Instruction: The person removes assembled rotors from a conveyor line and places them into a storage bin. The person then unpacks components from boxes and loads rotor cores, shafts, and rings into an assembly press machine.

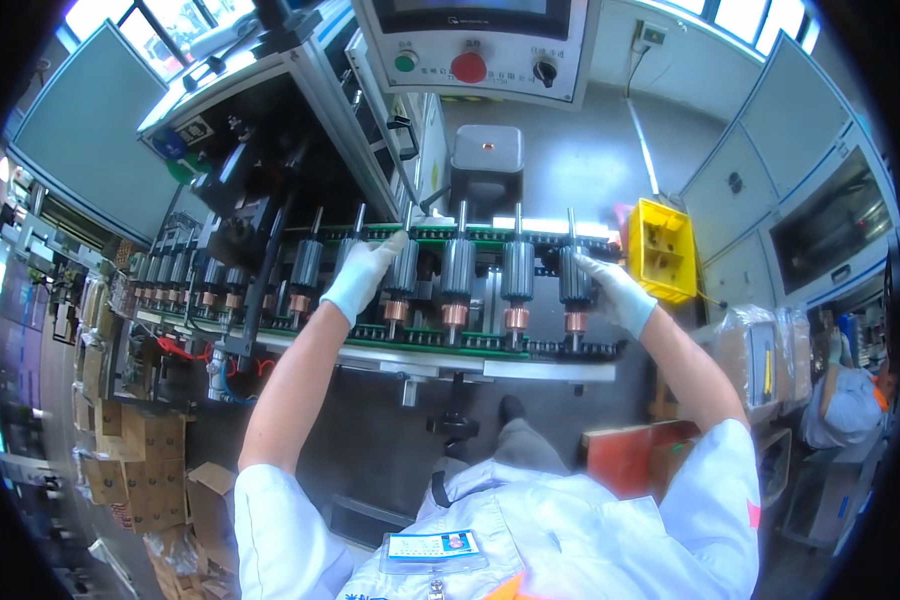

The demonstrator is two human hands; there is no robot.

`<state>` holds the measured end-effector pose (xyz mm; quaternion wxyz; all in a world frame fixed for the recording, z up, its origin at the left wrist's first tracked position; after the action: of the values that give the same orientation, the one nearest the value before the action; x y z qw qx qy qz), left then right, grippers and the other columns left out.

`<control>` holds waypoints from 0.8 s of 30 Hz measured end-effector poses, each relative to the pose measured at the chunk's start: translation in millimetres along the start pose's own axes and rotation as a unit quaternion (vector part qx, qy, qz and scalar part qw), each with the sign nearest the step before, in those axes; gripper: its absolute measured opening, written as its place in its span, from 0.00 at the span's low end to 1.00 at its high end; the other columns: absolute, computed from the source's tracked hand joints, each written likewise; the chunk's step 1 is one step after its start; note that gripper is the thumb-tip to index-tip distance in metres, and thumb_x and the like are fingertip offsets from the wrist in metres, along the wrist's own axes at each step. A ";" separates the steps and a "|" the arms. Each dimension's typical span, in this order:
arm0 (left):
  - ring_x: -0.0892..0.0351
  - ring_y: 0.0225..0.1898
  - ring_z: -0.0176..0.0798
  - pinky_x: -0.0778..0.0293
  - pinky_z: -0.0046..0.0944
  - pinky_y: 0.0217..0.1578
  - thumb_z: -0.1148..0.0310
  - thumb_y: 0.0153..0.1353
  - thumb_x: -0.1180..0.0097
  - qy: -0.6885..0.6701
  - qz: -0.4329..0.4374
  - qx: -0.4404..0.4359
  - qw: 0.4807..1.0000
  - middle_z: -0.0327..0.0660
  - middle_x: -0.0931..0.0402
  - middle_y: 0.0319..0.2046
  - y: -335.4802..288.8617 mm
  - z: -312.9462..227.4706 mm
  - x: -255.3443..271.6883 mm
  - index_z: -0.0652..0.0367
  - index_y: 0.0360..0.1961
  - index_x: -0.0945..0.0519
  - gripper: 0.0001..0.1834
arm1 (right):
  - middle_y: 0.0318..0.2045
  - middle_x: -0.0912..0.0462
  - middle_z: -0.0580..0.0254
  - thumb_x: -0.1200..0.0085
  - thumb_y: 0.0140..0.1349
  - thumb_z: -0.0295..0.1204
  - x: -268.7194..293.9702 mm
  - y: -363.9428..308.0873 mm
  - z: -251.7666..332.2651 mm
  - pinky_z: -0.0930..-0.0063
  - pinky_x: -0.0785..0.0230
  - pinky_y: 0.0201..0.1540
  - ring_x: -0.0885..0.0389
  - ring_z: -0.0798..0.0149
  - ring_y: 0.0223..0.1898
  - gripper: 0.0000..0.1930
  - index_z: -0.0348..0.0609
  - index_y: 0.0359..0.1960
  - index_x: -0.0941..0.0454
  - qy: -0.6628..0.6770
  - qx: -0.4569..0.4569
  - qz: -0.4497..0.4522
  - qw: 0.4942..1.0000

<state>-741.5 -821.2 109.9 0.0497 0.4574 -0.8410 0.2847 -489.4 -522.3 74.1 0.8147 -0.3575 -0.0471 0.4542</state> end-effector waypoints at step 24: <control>0.15 0.41 0.36 0.19 0.37 0.45 0.61 0.58 0.33 -0.236 0.290 0.075 0.925 0.41 0.17 0.43 -1.7 -18.5 -84.6 0.62 0.53 0.22 0.25 | 0.43 0.18 0.70 0.39 0.65 0.41 -74.3 19.2 -1.5 0.73 0.25 0.46 0.21 0.73 0.41 0.16 0.49 0.50 0.21 0.148 -0.026 0.191 0.970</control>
<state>-694.6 -749.5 97.0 -0.2689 0.2501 -0.9005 0.2327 -545.6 -574.2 79.5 0.7013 -0.4442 0.1318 0.5418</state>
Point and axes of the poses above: each hand's wrist, its own y-axis towards the middle knuckle, its own x-axis out of the back of the hand, z = x × y, the point moved 4 cm from there along y, towards the middle knuckle
